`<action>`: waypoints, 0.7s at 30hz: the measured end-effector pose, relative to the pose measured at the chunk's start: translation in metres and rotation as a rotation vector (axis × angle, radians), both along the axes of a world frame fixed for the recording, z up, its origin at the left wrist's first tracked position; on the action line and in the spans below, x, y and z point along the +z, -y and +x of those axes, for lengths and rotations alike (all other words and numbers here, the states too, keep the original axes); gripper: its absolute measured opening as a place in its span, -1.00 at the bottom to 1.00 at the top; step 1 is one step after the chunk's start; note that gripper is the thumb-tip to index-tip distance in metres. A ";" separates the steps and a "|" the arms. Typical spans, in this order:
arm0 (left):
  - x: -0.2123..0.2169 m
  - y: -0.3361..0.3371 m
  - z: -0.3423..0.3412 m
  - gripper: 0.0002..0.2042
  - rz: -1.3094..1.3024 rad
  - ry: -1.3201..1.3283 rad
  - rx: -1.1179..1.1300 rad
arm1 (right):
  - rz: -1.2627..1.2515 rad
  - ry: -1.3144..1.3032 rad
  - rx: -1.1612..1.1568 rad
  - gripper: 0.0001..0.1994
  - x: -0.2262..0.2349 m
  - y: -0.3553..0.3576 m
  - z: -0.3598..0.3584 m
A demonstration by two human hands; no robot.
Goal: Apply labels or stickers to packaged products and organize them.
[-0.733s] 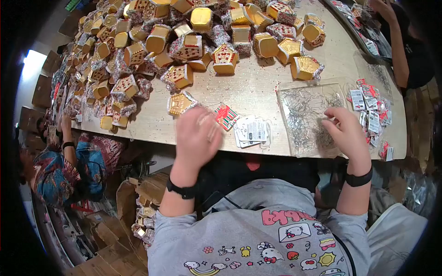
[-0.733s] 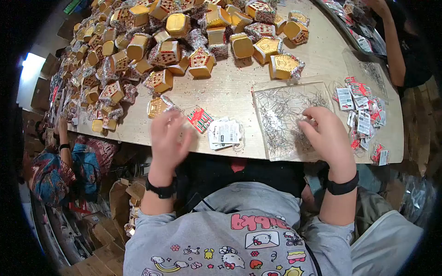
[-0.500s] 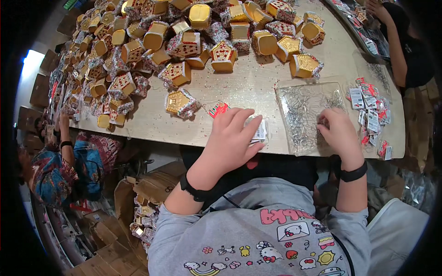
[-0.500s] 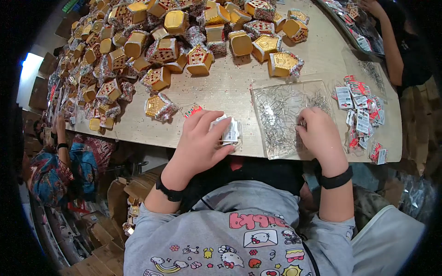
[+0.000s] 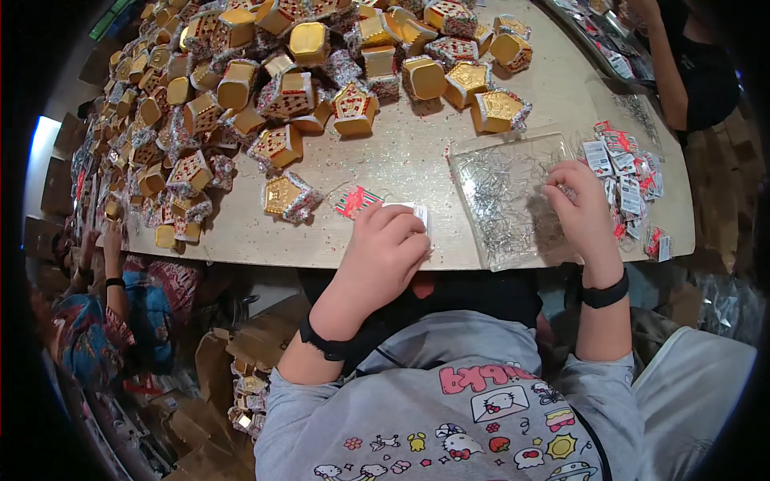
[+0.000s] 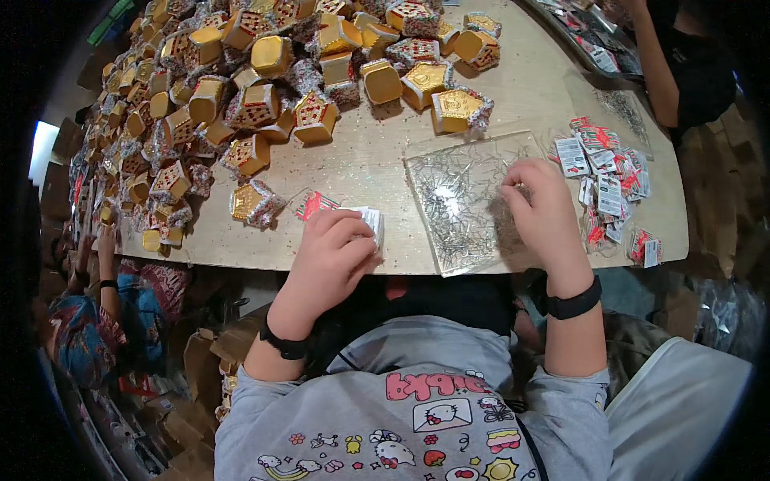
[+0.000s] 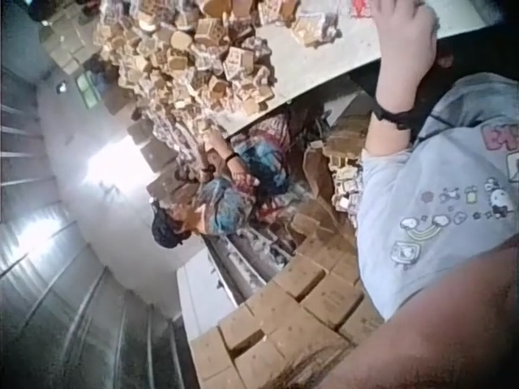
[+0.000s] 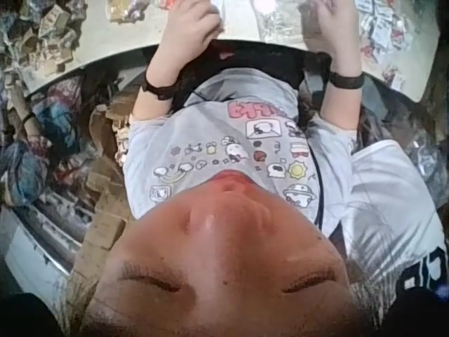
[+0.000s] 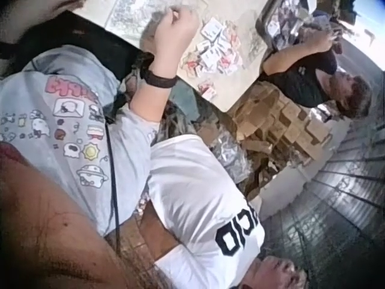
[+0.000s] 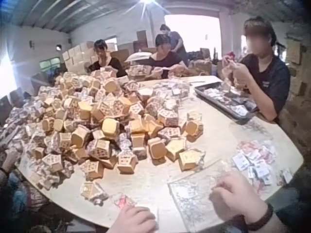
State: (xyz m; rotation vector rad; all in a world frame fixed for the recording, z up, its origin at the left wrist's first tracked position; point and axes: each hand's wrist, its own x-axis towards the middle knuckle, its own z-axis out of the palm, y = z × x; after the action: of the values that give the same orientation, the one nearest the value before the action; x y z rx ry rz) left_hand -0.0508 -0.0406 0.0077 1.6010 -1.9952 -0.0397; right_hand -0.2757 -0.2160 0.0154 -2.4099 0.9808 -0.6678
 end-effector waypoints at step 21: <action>0.026 -0.002 0.025 -0.76 0.207 -1.482 0.032 | 0.720 0.651 -0.115 -0.94 -0.008 0.004 0.005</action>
State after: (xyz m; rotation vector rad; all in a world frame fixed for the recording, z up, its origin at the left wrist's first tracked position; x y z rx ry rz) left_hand -0.0259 -0.0388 0.0335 1.0582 -0.7775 -1.0892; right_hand -0.2710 -0.2196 0.0071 -1.3869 0.8703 -0.8734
